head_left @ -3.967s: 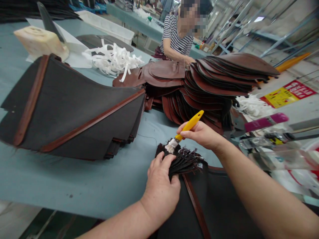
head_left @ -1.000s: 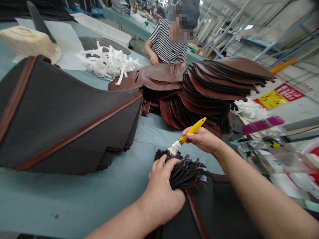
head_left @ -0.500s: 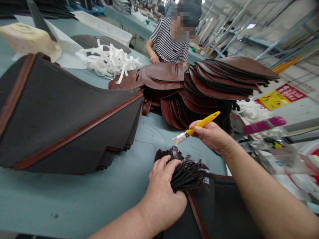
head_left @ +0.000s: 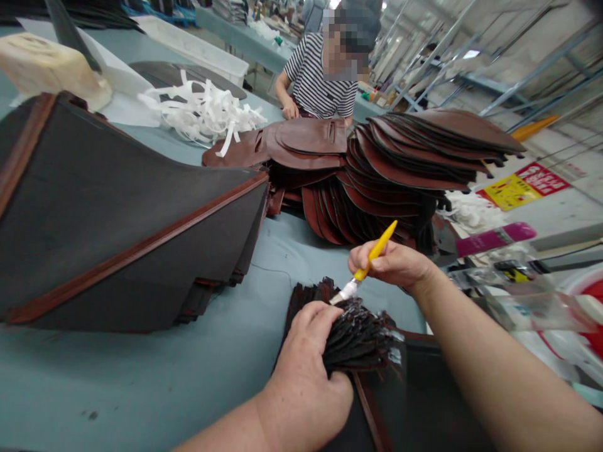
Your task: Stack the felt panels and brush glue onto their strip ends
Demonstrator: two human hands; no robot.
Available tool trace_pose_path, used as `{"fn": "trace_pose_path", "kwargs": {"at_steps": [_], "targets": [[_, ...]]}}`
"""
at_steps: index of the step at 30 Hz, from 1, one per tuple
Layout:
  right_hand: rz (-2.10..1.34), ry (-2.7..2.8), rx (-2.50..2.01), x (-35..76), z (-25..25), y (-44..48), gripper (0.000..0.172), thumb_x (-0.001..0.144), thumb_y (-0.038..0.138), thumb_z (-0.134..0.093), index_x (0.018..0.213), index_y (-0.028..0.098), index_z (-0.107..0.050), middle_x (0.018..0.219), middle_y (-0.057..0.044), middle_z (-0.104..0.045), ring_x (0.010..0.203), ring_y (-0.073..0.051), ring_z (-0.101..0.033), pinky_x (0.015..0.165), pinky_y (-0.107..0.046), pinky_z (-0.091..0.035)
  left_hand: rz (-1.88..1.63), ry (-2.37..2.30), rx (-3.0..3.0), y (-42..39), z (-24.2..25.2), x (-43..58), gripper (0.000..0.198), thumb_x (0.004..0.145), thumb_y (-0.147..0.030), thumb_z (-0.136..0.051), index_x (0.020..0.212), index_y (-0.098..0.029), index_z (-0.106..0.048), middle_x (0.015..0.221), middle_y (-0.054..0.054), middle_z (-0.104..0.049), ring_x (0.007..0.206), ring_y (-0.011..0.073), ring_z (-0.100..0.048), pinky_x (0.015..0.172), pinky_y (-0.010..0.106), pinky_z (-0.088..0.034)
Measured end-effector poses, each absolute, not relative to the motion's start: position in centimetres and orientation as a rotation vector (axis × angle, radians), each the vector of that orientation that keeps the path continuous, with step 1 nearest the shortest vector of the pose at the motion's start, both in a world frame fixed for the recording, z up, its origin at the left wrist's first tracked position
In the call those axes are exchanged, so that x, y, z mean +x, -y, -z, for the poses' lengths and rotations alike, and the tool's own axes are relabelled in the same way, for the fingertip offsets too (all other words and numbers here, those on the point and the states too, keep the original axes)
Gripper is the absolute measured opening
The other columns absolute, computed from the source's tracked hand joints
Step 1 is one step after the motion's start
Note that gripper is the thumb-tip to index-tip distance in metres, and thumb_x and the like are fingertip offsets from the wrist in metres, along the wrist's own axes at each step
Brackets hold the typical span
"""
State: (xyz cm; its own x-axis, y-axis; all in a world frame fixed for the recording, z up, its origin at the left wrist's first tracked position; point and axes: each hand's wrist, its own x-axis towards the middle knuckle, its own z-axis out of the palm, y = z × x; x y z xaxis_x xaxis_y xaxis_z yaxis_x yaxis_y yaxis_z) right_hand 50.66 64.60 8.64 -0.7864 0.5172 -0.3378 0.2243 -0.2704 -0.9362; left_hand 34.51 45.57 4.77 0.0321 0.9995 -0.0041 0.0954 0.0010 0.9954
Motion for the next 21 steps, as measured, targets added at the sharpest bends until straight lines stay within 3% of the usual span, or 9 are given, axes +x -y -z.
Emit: {"fn": "trace_pose_path", "kwargs": {"at_steps": [8,14,21], "targets": [[-1.915,1.696,-1.087,51.6,-10.1,-64.7,0.022,0.059,0.041,-0.076,0.067,0.023,-0.066,0.067,-0.002,-0.051,0.067,-0.019,-0.049,0.06,-0.031,-0.038,-1.087,-1.238,1.324,-45.5,-5.4,34.3,0.066,0.051,0.002,-0.041,0.112,-0.021,-0.049,0.118,0.005,-0.045,0.112,0.0184,-0.044,0.102,0.031,-0.035],[-2.07,1.861,-0.991,51.9,-10.2,-64.6,0.021,0.061,0.039,-0.075,0.066,0.02,-0.068,0.063,-0.003,-0.051,0.064,-0.018,-0.049,0.061,-0.033,-0.038,-1.082,-1.23,1.307,-45.7,-5.3,34.1,0.061,0.051,0.002,-0.04,0.107,-0.022,-0.049,0.113,0.003,-0.047,0.108,0.0159,-0.045,0.099,0.029,-0.037],[-1.894,1.558,-1.187,50.9,-8.6,-64.8,0.022,0.061,0.034,-0.077,0.076,0.021,-0.068,0.072,-0.002,-0.06,0.065,-0.015,-0.052,0.06,-0.028,-0.04,-1.053,-1.296,1.329,-45.7,-5.1,34.1,0.062,0.05,0.001,-0.043,0.108,-0.02,-0.05,0.114,0.005,-0.046,0.114,0.0201,-0.04,0.105,0.036,-0.031]]}}
